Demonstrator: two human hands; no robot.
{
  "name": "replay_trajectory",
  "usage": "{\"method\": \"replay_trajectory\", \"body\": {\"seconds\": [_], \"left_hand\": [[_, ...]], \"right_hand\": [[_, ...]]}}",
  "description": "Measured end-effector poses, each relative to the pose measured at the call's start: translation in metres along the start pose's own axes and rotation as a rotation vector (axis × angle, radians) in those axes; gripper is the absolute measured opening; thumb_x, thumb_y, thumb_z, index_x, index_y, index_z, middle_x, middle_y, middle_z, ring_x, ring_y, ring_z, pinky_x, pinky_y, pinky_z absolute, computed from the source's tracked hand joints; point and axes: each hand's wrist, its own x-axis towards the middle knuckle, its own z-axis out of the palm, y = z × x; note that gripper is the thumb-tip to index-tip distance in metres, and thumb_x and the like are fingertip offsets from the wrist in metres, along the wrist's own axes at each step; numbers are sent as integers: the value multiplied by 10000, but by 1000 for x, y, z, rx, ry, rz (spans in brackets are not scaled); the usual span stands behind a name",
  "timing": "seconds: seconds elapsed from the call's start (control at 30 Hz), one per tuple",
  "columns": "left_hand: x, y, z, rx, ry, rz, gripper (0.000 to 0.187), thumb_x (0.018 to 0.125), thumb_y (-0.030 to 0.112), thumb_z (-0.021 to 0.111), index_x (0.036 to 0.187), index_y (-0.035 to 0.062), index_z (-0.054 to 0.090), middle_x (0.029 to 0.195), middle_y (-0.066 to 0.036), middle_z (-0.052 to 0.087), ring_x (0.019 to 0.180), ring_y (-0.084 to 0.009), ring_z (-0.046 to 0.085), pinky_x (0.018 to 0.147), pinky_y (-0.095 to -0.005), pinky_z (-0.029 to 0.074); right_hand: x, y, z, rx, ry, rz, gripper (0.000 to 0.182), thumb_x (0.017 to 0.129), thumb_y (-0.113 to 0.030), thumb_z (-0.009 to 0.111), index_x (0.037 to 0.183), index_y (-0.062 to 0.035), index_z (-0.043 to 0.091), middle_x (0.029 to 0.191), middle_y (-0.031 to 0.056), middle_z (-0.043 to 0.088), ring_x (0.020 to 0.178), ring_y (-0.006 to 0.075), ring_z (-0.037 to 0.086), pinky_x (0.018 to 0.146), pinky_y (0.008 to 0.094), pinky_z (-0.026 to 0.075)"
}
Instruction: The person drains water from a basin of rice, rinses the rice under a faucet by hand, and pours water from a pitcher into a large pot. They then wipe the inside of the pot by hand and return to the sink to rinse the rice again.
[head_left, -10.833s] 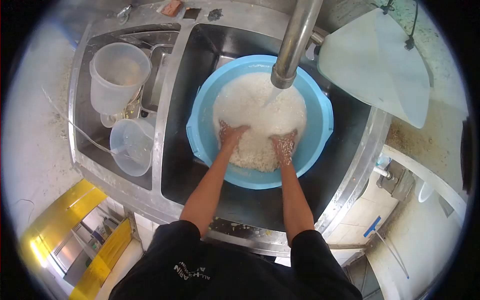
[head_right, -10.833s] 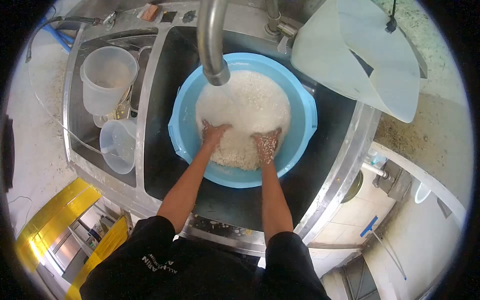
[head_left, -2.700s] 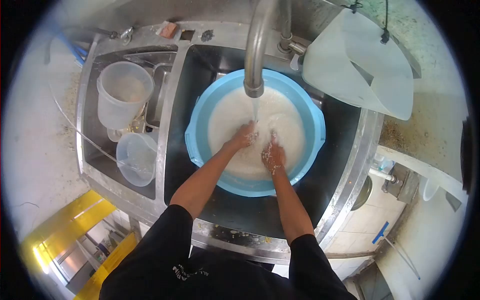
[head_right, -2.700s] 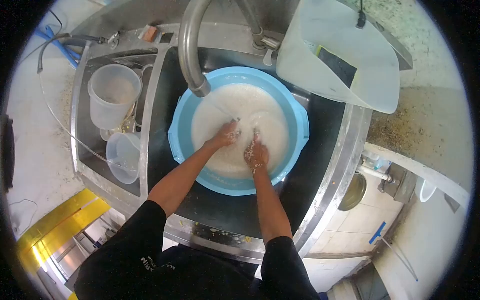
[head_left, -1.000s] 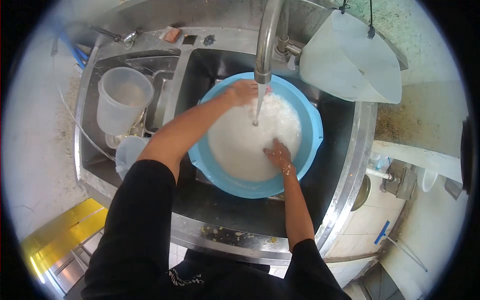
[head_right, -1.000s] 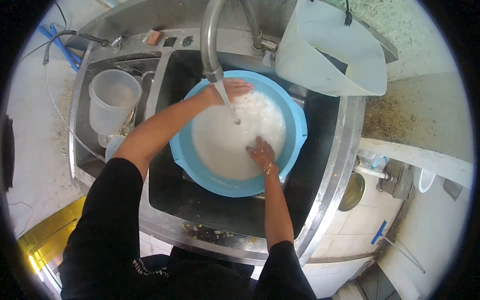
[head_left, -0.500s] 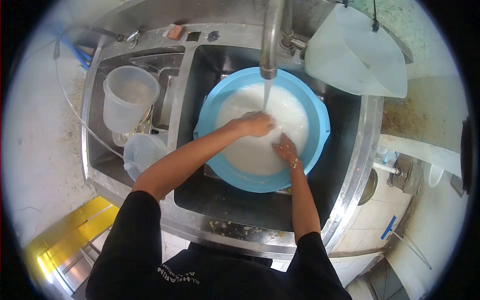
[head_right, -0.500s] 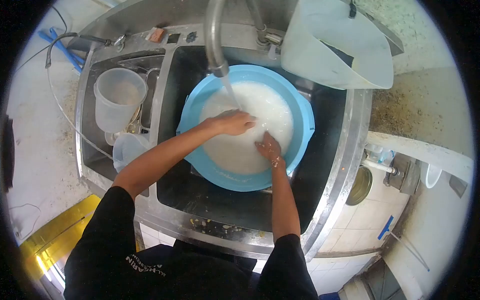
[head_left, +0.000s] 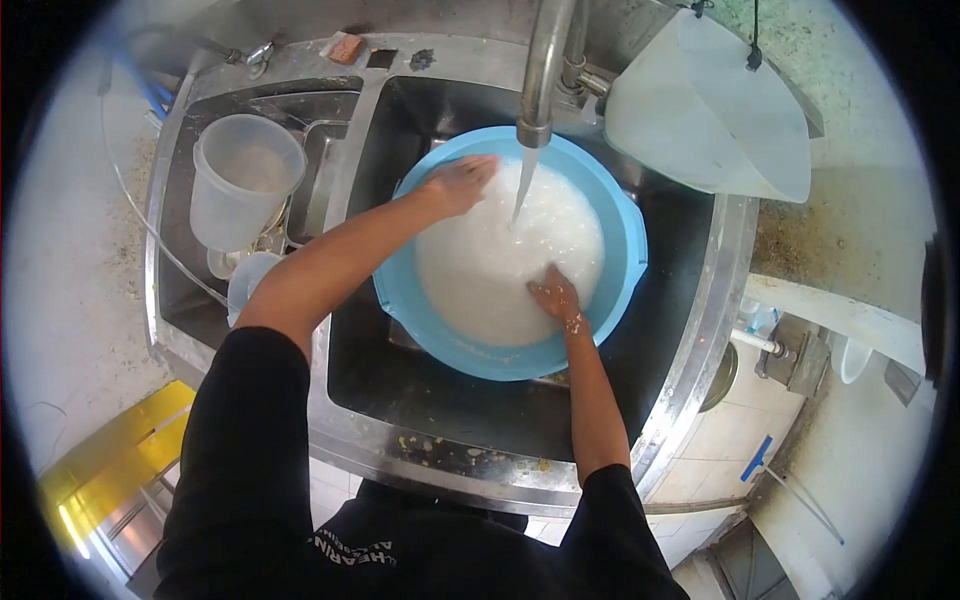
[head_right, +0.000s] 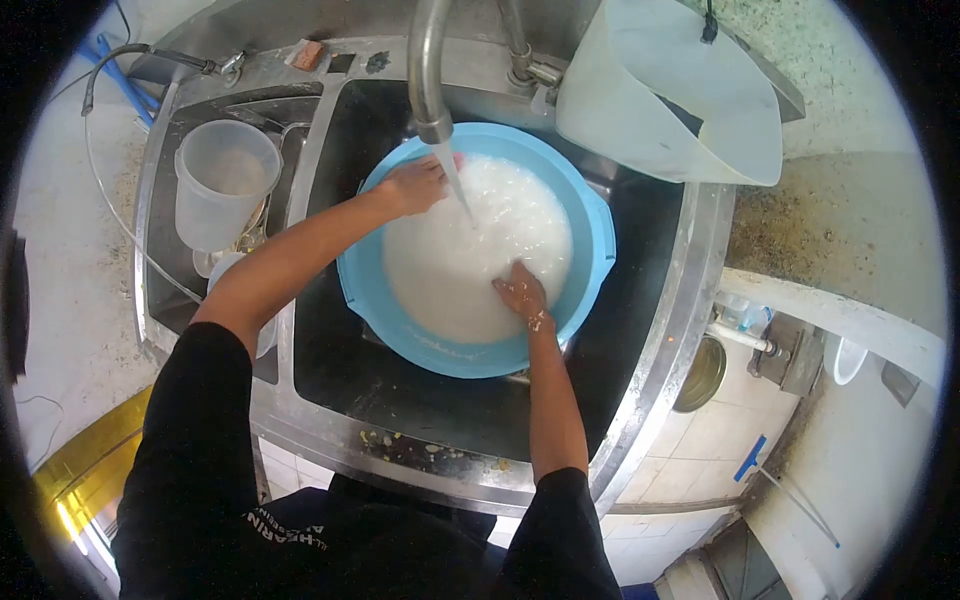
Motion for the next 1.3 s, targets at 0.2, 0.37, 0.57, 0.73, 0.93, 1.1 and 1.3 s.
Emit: {"method": "replay_trajectory", "body": {"seconds": [0.2,0.37,0.57,0.73,0.93,1.1,1.3], "left_hand": [[-20,51,-3,-1015,87,-58,448,964,271,463,1282,-42,497,1390,-249,429,1312,-372,393,1112,-428,289],[43,55,-90,-1032,200,15,448,961,394,457,935,-16,637,969,-251,637,933,-453,582,855,-519,428],[-13,45,-73,-1117,535,-144,384,964,343,450,980,0,623,1015,-236,622,975,-425,571,862,-491,427],[-56,21,-4,-856,863,-530,298,958,263,487,1147,49,570,1186,-140,568,1127,-363,516,932,-482,386],[-54,1,12,-796,989,-820,440,953,293,489,1302,25,477,1254,-175,534,1189,-343,481,1003,-468,354],[-51,0,17,-919,873,-801,453,977,318,428,1321,27,466,1280,-186,524,1215,-347,469,1030,-441,355],[-54,-1,13,-1001,823,-785,452,979,329,423,1311,27,481,1280,-185,531,1216,-345,474,1022,-447,372]], "right_hand": [[1,-5,1,-34,101,-88,559,847,-401,629,1120,79,544,1112,263,614,1056,428,582,924,460,458],[1,-8,-7,-25,-125,39,844,859,-515,555,1379,118,351,1431,287,384,1341,378,374,1128,414,277],[5,-56,-54,-309,-31,-41,639,842,-514,605,1315,-94,514,1332,218,523,1231,352,513,1017,477,403],[96,-151,-91,-463,-175,-149,565,789,-409,665,1238,-78,578,1229,157,613,1148,312,583,955,426,471],[104,-204,-112,-636,-339,-79,594,777,-353,674,1302,-107,540,1263,175,582,1166,328,568,960,420,470],[105,-189,-125,477,-397,265,718,834,-545,604,1422,-177,418,1491,146,358,1362,387,331,1077,602,261],[65,-221,-116,1354,-44,559,1021,840,-681,493,1530,-147,-38,1584,160,-112,1443,420,-60,1052,723,15]]}}
